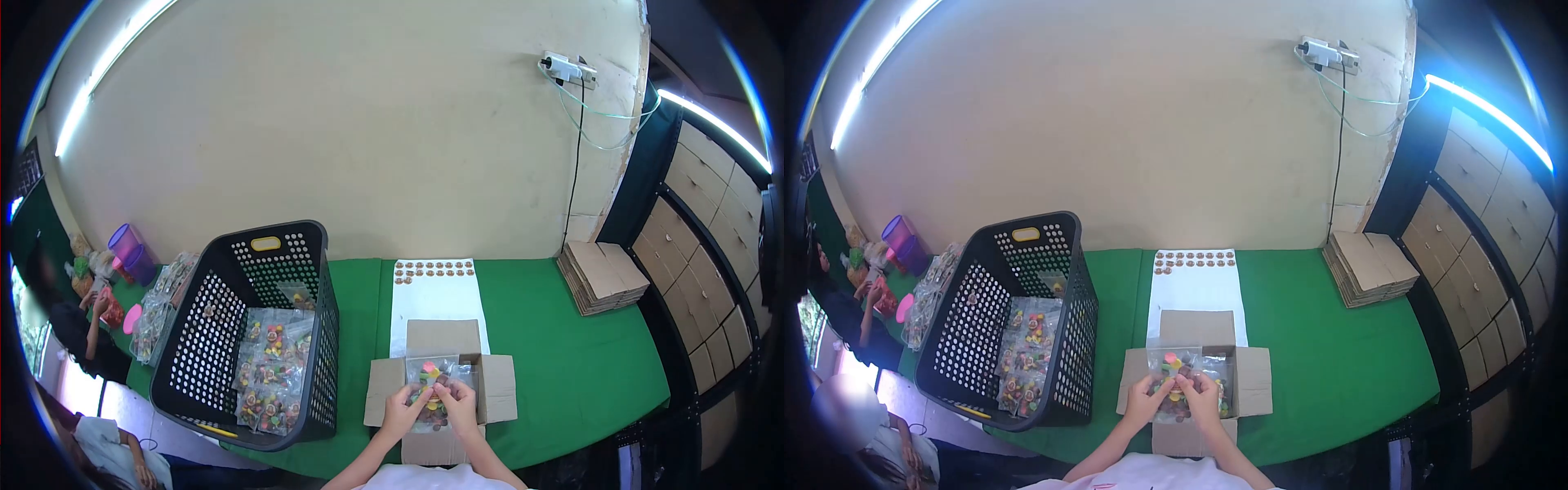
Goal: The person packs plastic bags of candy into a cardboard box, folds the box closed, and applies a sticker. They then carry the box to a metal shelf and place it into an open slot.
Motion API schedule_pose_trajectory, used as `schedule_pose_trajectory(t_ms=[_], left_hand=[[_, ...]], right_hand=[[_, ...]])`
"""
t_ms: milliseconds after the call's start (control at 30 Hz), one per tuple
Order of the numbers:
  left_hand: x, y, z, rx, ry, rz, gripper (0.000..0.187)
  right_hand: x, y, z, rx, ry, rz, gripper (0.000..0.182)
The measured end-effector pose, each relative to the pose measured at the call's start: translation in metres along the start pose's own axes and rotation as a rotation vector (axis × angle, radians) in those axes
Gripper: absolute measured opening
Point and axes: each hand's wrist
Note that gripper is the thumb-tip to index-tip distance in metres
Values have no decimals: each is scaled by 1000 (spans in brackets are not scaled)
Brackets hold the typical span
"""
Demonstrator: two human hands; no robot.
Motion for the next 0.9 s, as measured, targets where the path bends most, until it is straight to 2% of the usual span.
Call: schedule_pose_trajectory(t_ms=[67, 167, 300, 400, 500, 633, 733, 900], left_hand=[[-2, 10, 0, -85, -52, 30, 24], [-4, 15, -2, -60, -66, -49, 22], [-3, -8, -3, -33, -73, -133, 26], [-1, -11, 2, 4, -93, 88, 28], [-7, -23, 2, 174, 51, 76, 30], [-16, -19, 10, 88, 47, -18, 28], [-16, -3, 10, 113, 26, 6, 27], [-8, -13, 11, 139, -27, 19, 27]], right_hand=[[-7, 9, 3, 73, 66, 61, 14], [-8, 7, 3, 110, 115, 131, 15], [-12, 12, 5, 131, 122, 130, 15], [-15, 9, 2, 103, 70, 100, 16], [-12, -2, -11, 57, -19, 85, 16], [-13, -7, -17, 137, -76, 117, 16], [-18, -1, -12, 154, -83, 131, 15], [-13, 5, -11, 141, -62, 123, 14]])
Point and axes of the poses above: each hand's wrist, its own x-axis away from the middle knuckle, its own z-axis out of the back of the hand, y = z × x, and after that the axes turned 11 degrees about -z, right-handed
